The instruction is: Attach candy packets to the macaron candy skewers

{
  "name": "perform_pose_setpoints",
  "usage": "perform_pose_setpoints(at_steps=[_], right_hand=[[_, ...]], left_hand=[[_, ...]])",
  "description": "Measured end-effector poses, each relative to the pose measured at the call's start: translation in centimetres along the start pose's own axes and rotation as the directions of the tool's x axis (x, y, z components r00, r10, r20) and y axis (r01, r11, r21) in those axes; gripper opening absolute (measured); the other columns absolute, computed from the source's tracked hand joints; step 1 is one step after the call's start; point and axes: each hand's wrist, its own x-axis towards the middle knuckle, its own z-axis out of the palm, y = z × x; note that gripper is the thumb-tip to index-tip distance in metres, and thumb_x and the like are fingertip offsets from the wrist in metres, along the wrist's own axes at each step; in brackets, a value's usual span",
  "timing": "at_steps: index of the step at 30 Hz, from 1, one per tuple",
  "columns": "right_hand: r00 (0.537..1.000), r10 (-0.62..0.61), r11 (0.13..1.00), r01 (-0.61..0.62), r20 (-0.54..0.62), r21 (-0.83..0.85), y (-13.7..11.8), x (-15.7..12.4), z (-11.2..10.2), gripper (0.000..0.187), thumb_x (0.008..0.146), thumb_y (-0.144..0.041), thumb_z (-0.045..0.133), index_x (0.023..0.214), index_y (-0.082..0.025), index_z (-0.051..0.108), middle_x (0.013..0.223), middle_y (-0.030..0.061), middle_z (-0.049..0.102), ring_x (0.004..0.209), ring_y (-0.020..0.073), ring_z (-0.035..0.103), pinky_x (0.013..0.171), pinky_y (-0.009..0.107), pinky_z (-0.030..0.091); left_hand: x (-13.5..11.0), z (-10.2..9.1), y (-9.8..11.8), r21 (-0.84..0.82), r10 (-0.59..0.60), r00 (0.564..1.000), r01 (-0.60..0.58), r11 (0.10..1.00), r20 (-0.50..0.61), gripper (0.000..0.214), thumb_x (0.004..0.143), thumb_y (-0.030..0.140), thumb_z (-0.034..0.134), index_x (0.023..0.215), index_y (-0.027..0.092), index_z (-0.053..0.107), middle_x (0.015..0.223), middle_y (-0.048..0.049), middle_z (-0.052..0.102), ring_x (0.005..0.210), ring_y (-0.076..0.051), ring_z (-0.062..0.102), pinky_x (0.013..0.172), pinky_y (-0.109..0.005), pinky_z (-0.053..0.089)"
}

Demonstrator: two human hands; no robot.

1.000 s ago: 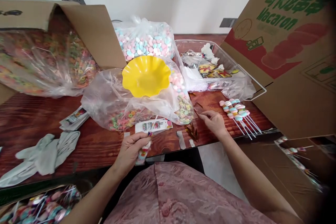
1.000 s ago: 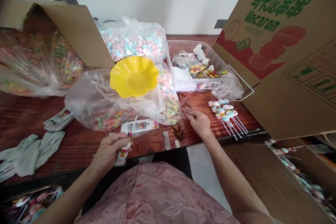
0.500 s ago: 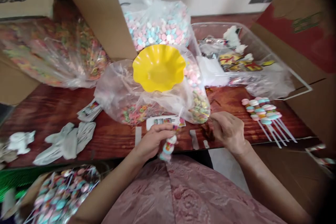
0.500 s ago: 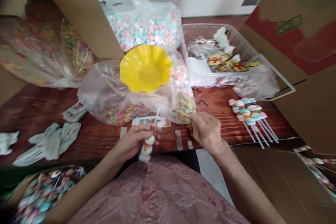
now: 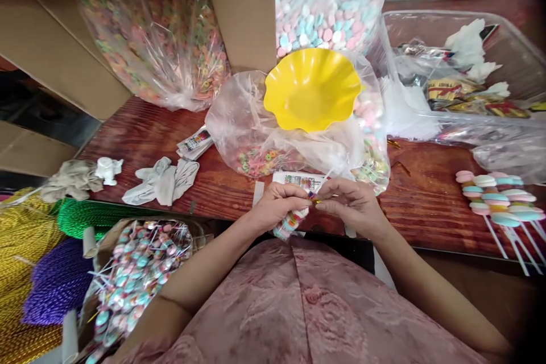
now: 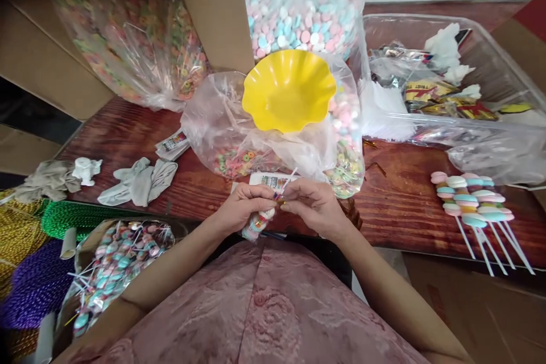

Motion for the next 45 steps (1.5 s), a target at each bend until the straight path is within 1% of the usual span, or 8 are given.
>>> perform_pose_setpoints(at_steps=[9, 14, 17, 22, 29, 39, 42, 45], right_hand=[[0.97, 0.211, 0.973, -0.22, 0.117, 0.066, 1.1, -0.2, 0.1, 0.024, 0.076, -0.041, 0.074, 0.07, -0.018, 0.071, 0.065, 0.0007, 0.063, 0.058, 0.0115, 0.055, 0.054, 0.023, 0.045], [0.996, 0.029, 0.997, -0.036, -0.087, -0.074, 0.4, -0.8, -0.5, 0.011, 0.081, -0.033, 0.071, 0.075, -0.023, 0.073, 0.071, 0.0, 0.065, 0.065, 0.0132, 0.058, 0.058, 0.026, 0.046], [0.961, -0.147, 0.974, 0.099, -0.234, -0.204, -0.7, -1.0, 0.0, 0.009, 0.083, -0.025, 0.07, 0.088, -0.03, 0.077, 0.075, 0.0003, 0.065, 0.068, 0.0148, 0.059, 0.06, 0.028, 0.047], [0.957, -0.288, 0.901, 0.256, -0.041, -0.35, -1.0, 0.3, 2.6, 0.027, 0.09, -0.021, 0.061, 0.11, -0.032, 0.075, 0.074, 0.0012, 0.063, 0.07, 0.0153, 0.057, 0.064, 0.03, 0.048], [0.98, -0.177, 0.956, 0.15, -0.089, -0.253, 0.8, 1.1, 3.7, 0.024, 0.087, -0.021, 0.06, 0.101, -0.029, 0.078, 0.076, 0.0008, 0.068, 0.069, 0.0148, 0.06, 0.068, 0.031, 0.05], [0.967, -0.233, 0.934, 0.192, -0.107, -0.301, 0.5, 0.7, 3.6, 0.021, 0.087, -0.021, 0.058, 0.098, -0.027, 0.076, 0.071, 0.0004, 0.067, 0.065, 0.0145, 0.059, 0.068, 0.031, 0.05], [0.94, -0.239, 0.949, 0.174, -0.242, -0.263, 0.7, 0.0, 4.3, 0.021, 0.085, -0.021, 0.064, 0.104, -0.026, 0.071, 0.074, -0.0002, 0.065, 0.067, 0.0143, 0.058, 0.065, 0.029, 0.05], [0.926, -0.088, 0.993, 0.051, -0.368, -0.107, 1.3, -0.7, 4.8, 0.011, 0.082, -0.027, 0.07, 0.092, -0.024, 0.068, 0.075, 0.0003, 0.065, 0.067, 0.0142, 0.058, 0.062, 0.027, 0.05]], left_hand=[[-0.1, -1.2, -0.3, 0.058, 0.123, 0.99, -0.12, 0.991, -0.062, 0.011, 0.058, 0.021, 0.08, 0.065, 0.014, 0.075, 0.072, 0.0007, 0.062, 0.062, -0.006, 0.052, 0.057, -0.018, 0.039], [0.0, -1.5, -0.3, 0.06, 0.115, 0.986, -0.108, 0.992, -0.121, 0.018, 0.063, 0.03, 0.079, 0.068, 0.014, 0.075, 0.066, -0.0007, 0.064, 0.057, -0.007, 0.054, 0.053, -0.019, 0.04], [0.3, -1.2, -0.6, -0.047, 0.033, 0.985, -0.042, 0.998, -0.168, 0.027, 0.06, 0.036, 0.082, 0.072, 0.013, 0.074, 0.06, -0.0011, 0.065, 0.052, -0.009, 0.055, 0.051, -0.02, 0.041], [0.6, 0.0, -1.0, -0.139, 0.09, 0.981, -0.115, 0.984, -0.173, 0.021, 0.057, 0.031, 0.081, 0.065, 0.014, 0.07, 0.059, 0.0017, 0.063, 0.051, -0.006, 0.052, 0.052, -0.018, 0.04], [0.1, -0.3, -1.6, -0.126, 0.078, 0.982, -0.1, 0.987, -0.171, 0.018, 0.059, 0.028, 0.075, 0.07, 0.014, 0.073, 0.056, 0.0026, 0.059, 0.049, -0.005, 0.047, 0.049, -0.019, 0.035], [0.6, -0.1, -1.8, -0.161, 0.111, 0.976, -0.142, 0.977, -0.186, 0.018, 0.057, 0.028, 0.081, 0.067, 0.015, 0.074, 0.064, 0.0013, 0.064, 0.058, -0.007, 0.053, 0.057, -0.02, 0.041], [0.5, -0.2, -1.5, -0.154, 0.11, 0.976, -0.14, 0.978, -0.186, 0.019, 0.057, 0.028, 0.082, 0.067, 0.014, 0.073, 0.064, 0.001, 0.064, 0.057, -0.007, 0.053, 0.056, -0.02, 0.041], [0.3, -0.2, -0.9, -0.057, 0.143, 0.969, -0.157, 0.986, -0.203, 0.018, 0.061, 0.029, 0.079, 0.064, 0.014, 0.071, 0.063, 0.0004, 0.062, 0.055, -0.007, 0.051, 0.054, -0.02, 0.038]])
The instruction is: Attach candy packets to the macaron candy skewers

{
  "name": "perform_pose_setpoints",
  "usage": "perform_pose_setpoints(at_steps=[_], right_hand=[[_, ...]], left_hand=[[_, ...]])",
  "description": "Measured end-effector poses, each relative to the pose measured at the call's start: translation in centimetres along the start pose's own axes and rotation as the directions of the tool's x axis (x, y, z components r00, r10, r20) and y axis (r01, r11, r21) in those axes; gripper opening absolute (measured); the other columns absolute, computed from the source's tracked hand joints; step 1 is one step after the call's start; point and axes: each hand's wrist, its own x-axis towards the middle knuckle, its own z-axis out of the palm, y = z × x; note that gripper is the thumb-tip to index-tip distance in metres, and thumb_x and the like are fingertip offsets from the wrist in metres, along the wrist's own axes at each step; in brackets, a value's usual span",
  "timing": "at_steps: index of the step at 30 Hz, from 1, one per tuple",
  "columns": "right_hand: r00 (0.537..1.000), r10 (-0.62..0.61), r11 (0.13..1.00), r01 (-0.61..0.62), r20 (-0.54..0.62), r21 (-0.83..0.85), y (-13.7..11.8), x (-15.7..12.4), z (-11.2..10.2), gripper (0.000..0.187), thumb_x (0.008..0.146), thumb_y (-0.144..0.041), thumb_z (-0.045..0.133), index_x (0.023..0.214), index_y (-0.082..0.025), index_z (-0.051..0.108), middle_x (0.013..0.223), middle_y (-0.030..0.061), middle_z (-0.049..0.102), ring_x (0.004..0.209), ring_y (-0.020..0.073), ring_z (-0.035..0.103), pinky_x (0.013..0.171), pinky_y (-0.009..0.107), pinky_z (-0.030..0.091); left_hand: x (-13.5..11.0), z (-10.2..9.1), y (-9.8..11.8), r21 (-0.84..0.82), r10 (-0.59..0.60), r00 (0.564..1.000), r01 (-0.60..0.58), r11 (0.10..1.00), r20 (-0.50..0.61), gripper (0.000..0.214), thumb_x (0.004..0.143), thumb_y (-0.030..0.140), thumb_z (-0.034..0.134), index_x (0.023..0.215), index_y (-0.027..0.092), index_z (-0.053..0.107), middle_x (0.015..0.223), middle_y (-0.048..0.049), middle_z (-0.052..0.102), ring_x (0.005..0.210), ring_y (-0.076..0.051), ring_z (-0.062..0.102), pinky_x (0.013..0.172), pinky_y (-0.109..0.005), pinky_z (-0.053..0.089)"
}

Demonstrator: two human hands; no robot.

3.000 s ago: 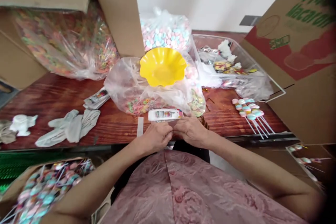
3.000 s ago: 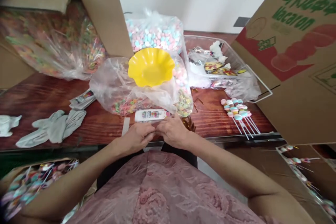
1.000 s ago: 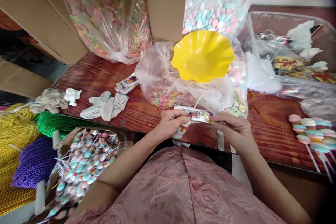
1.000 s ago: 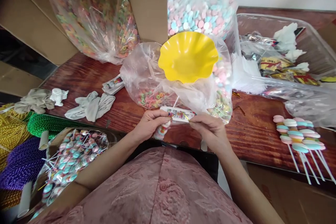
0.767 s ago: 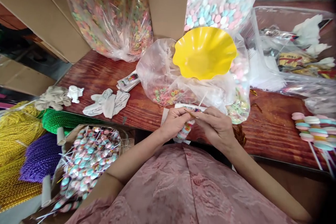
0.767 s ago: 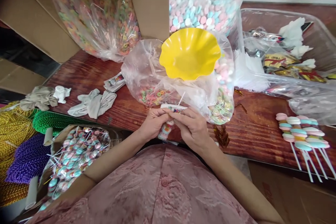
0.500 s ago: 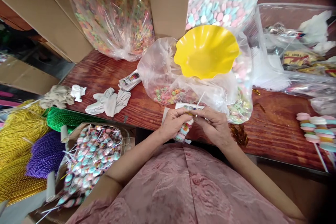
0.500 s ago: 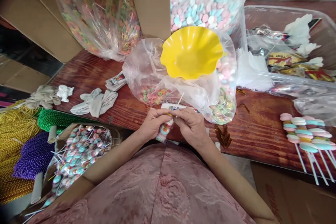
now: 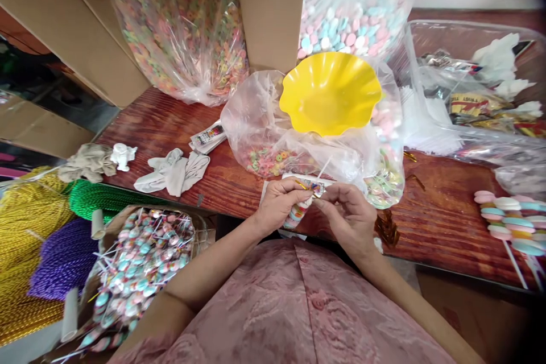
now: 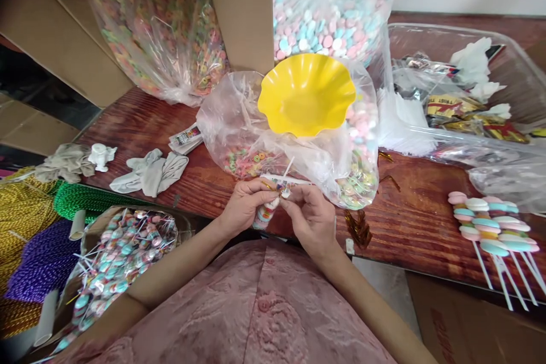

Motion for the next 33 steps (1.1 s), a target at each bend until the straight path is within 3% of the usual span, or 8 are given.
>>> perform_pose_setpoints(at_steps=[4, 7, 10, 13, 16, 19, 23, 33], right_hand=[[0.929, 0.254, 0.922, -0.317, 0.27, 0.223, 1.3, 0.9, -0.7, 0.021, 0.077, -0.041, 0.074, 0.076, -0.021, 0.067, 0.074, 0.0003, 0.067, 0.066, 0.0148, 0.06, 0.065, 0.029, 0.052], [0.813, 0.211, 0.899, -0.379, 0.543, 0.218, 1.6, 3.1, -2.0, 0.027, 0.076, -0.045, 0.075, 0.074, -0.02, 0.066, 0.072, -0.0003, 0.065, 0.065, 0.0148, 0.059, 0.063, 0.029, 0.05], [0.726, -0.036, 0.997, -0.02, 0.687, 0.073, 0.2, 5.1, -3.3, 0.022, 0.088, -0.036, 0.062, 0.073, -0.02, 0.063, 0.068, 0.0001, 0.06, 0.066, 0.0143, 0.055, 0.062, 0.028, 0.046], [0.582, -0.439, 0.805, 0.593, 0.685, 0.012, -2.0, 5.6, -4.1, 0.024, 0.095, -0.018, 0.044, 0.082, -0.019, 0.063, 0.071, 0.0026, 0.06, 0.069, 0.0152, 0.052, 0.065, 0.031, 0.044], [0.296, -0.63, 0.453, 0.891, 0.718, 0.031, -4.1, 5.1, -4.6, 0.027, 0.097, -0.013, 0.035, 0.092, -0.016, 0.062, 0.078, 0.0064, 0.063, 0.073, 0.0178, 0.052, 0.07, 0.036, 0.045], [0.126, -0.65, 0.303, 0.947, 0.749, 0.103, -5.3, 4.6, -4.9, 0.029, 0.098, -0.014, 0.034, 0.099, -0.014, 0.063, 0.083, 0.0069, 0.064, 0.079, 0.0191, 0.054, 0.076, 0.038, 0.047], [0.088, -0.656, 0.319, 0.933, 0.75, 0.17, -5.4, 4.7, -5.0, 0.032, 0.101, -0.015, 0.031, 0.106, -0.014, 0.062, 0.083, 0.005, 0.064, 0.081, 0.0177, 0.055, 0.077, 0.036, 0.049], [0.231, -0.609, 0.329, 0.944, 0.759, -0.023, -4.3, 3.8, -4.4, 0.021, 0.096, -0.01, 0.042, 0.088, -0.016, 0.061, 0.084, 0.0055, 0.063, 0.082, 0.0181, 0.053, 0.073, 0.035, 0.039]], left_hand=[[-0.1, 0.2, 1.5, 0.272, 0.197, 0.971, -0.227, 0.935, 0.134, 0.012, 0.069, 0.024, 0.071, 0.061, 0.015, 0.069, 0.069, -0.0014, 0.062, 0.066, -0.01, 0.054, 0.063, -0.023, 0.042], [0.1, 0.3, 2.7, 0.417, 0.217, 0.931, -0.329, 0.847, 0.294, 0.016, 0.072, 0.02, 0.067, 0.057, 0.014, 0.065, 0.064, -0.0003, 0.059, 0.063, -0.009, 0.051, 0.062, -0.022, 0.039], [0.3, 0.1, 3.3, 0.446, 0.033, 0.933, -0.202, 0.872, 0.358, 0.014, 0.067, 0.02, 0.069, 0.055, 0.014, 0.064, 0.058, 0.001, 0.057, 0.057, -0.008, 0.048, 0.057, -0.021, 0.037], [0.2, -0.2, 3.4, 0.353, -0.255, 0.909, 0.131, 0.926, 0.331, 0.012, 0.057, 0.022, 0.075, 0.057, 0.013, 0.067, 0.053, 0.0024, 0.058, 0.05, -0.007, 0.048, 0.052, -0.02, 0.037], [0.0, -0.6, 3.4, 0.287, -0.493, 0.747, 0.403, 0.869, 0.446, 0.016, 0.049, 0.019, 0.079, 0.059, 0.013, 0.069, 0.057, 0.0008, 0.064, 0.05, -0.008, 0.054, 0.052, -0.021, 0.044], [0.0, -0.9, 3.3, 0.333, -0.589, 0.578, 0.494, 0.803, 0.564, 0.018, 0.048, 0.015, 0.08, 0.064, 0.013, 0.072, 0.061, 0.0, 0.068, 0.053, -0.009, 0.059, 0.054, -0.019, 0.049], [0.6, -0.7, 3.2, 0.419, -0.622, 0.446, 0.474, 0.774, 0.643, 0.019, 0.05, 0.015, 0.083, 0.066, 0.014, 0.073, 0.058, 0.0012, 0.068, 0.05, -0.008, 0.057, 0.048, -0.017, 0.046], [4.8, -2.7, 5.8, 0.679, -0.69, 0.277, 0.152, 0.718, 0.669, 0.025, 0.065, 0.033, 0.082, 0.082, 0.016, 0.076, 0.073, -0.0021, 0.072, 0.064, -0.015, 0.064, 0.057, -0.025, 0.051]])
